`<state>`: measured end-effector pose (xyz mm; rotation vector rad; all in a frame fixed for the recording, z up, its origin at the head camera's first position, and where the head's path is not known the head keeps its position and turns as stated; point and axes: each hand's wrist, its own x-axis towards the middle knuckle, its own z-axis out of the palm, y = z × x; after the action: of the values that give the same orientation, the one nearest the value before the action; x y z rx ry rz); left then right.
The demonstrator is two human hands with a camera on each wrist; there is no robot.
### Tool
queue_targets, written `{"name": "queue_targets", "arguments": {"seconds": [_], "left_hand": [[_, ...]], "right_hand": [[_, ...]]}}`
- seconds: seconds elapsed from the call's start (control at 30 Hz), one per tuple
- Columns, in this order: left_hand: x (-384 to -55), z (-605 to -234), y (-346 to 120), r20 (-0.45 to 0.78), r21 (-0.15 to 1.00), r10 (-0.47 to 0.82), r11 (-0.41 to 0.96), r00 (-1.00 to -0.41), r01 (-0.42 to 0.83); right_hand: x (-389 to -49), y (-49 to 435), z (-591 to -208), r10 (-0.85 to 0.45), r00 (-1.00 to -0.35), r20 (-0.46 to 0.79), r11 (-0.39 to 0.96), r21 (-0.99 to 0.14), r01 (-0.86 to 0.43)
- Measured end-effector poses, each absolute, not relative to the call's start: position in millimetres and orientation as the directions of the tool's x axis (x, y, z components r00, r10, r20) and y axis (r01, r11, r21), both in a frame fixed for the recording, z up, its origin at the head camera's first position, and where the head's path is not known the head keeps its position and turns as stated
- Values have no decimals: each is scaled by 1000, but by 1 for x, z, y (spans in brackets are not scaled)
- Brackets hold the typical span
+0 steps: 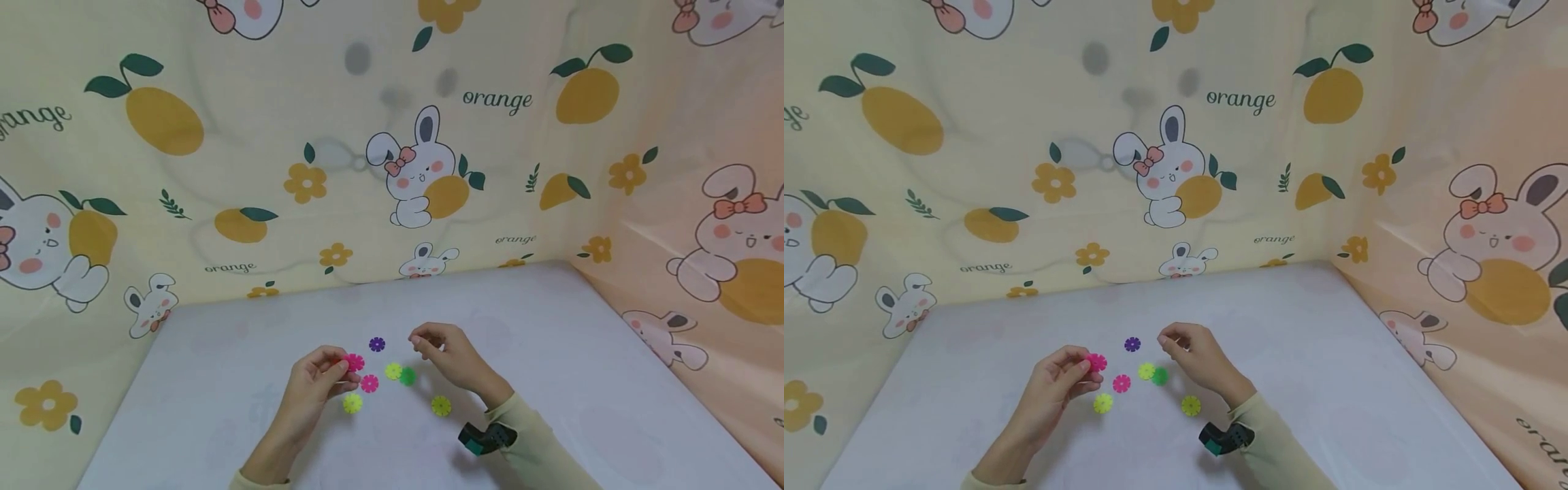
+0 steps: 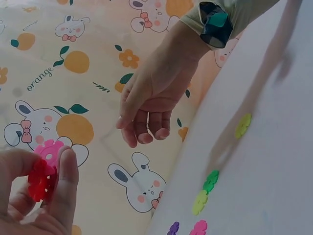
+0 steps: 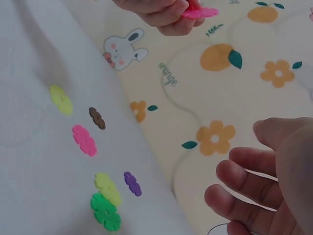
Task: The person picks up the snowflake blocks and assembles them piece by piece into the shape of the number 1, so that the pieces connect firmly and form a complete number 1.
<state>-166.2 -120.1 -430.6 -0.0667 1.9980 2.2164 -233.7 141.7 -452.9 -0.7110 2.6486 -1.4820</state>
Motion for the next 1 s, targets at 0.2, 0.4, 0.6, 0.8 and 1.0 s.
{"name": "queue_targets", "arguments": {"seconds": [0.2, 0.4, 0.6, 0.8, 1.0], "left_hand": [[-168, -432, -120, -124, 987, 66, -96, -990, -130], [-168, -433, -119, -128, 988, 56, -85, -990, -133], [-168, -437, -119, -132, 988, 49, -77, -990, -135], [-170, -439, -118, -149, 985, 55, -75, -987, -153], [-170, -440, -118, -155, 985, 54, -65, -986, -158]], "right_hand": [[-237, 143, -458, -402, -903, 153, 475, -808, -348], [-241, 138, -473, -396, -916, 67, 557, -776, -297], [-238, 129, -491, -404, -915, -23, 665, -694, -276], [-231, 122, -500, -383, -923, -34, 733, -619, -282], [-228, 118, -501, -367, -930, -10, 764, -574, -295]]}}
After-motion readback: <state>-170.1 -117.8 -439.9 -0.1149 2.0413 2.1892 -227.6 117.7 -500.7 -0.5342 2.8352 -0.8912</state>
